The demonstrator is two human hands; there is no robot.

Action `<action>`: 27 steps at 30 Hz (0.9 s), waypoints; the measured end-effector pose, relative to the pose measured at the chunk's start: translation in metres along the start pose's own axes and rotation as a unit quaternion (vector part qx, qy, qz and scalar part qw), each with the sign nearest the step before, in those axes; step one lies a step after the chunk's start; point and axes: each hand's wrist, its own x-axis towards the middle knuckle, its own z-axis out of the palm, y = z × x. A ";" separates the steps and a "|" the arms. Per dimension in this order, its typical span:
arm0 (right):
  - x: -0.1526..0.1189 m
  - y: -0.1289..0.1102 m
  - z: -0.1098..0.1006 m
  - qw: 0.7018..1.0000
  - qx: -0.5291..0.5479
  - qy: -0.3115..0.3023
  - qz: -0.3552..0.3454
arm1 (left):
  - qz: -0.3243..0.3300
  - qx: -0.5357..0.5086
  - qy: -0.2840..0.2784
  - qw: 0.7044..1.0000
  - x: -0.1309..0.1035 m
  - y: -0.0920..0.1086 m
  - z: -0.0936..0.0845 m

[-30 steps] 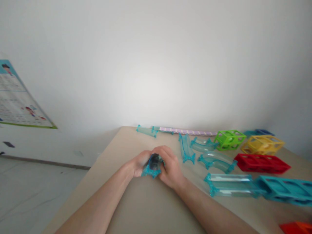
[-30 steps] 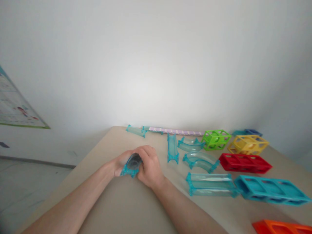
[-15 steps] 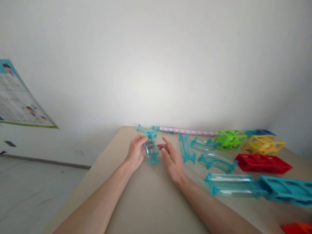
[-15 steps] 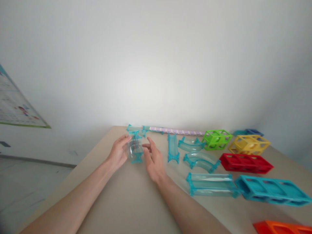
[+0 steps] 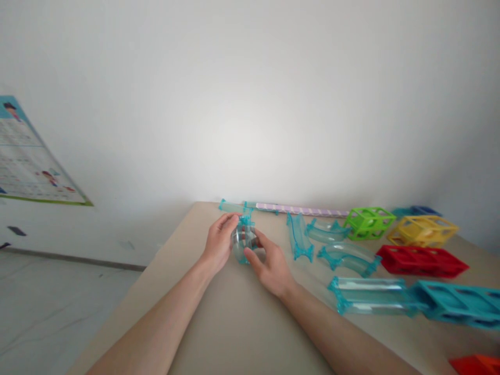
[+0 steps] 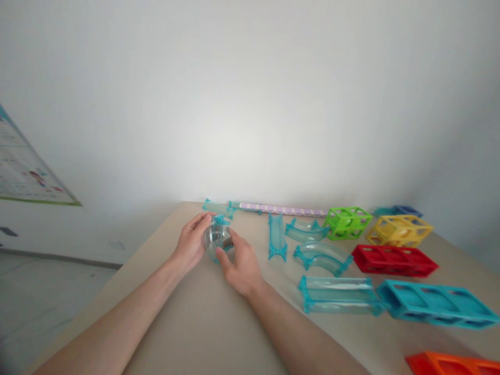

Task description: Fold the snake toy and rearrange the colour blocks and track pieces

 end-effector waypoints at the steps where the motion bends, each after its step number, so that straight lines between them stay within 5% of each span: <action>1: 0.000 0.000 -0.001 1.000 0.001 -0.003 -0.004 | -0.012 -0.009 -0.003 1.000 0.000 0.000 0.000; 14: 0.000 -0.002 -0.006 0.998 0.044 -0.044 -0.029 | -0.026 0.003 0.015 1.000 0.001 -0.004 -0.001; 23: -0.002 -0.002 -0.002 0.994 -0.098 0.035 -0.037 | -0.016 0.054 0.003 0.998 0.001 -0.010 -0.003; 27: -0.007 -0.020 -0.005 0.984 -0.174 0.009 -0.025 | 0.007 0.090 -0.022 0.996 0.000 -0.012 -0.005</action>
